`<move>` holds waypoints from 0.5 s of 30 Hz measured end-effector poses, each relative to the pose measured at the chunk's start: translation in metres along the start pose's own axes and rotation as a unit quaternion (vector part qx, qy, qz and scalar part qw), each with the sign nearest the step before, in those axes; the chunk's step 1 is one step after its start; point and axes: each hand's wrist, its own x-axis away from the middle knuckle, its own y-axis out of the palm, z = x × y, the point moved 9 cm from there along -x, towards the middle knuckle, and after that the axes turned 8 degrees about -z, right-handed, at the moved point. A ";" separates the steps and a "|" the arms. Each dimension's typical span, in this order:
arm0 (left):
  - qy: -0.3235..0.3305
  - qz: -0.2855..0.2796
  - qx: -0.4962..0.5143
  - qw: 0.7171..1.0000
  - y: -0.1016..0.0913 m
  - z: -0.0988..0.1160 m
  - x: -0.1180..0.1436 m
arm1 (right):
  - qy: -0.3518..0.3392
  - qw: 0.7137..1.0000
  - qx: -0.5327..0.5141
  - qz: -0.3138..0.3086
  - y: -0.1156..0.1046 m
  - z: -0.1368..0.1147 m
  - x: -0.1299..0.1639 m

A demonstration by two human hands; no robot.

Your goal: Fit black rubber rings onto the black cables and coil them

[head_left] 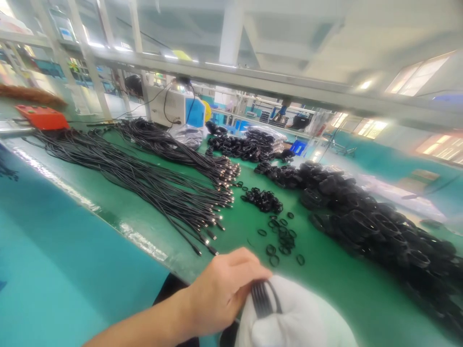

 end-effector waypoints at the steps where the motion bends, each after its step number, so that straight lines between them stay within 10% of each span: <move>1: 0.024 0.005 -0.012 1.000 -0.001 0.003 -0.002 | 0.000 1.000 0.000 0.001 0.001 -0.001 0.000; 8: 0.093 0.045 -0.040 0.994 -0.008 0.011 -0.008 | -0.016 0.996 0.009 0.084 -0.002 -0.013 0.007; 15: 0.009 0.019 -0.044 0.999 -0.016 0.002 -0.014 | -0.039 0.963 0.060 0.259 -0.044 -0.014 0.055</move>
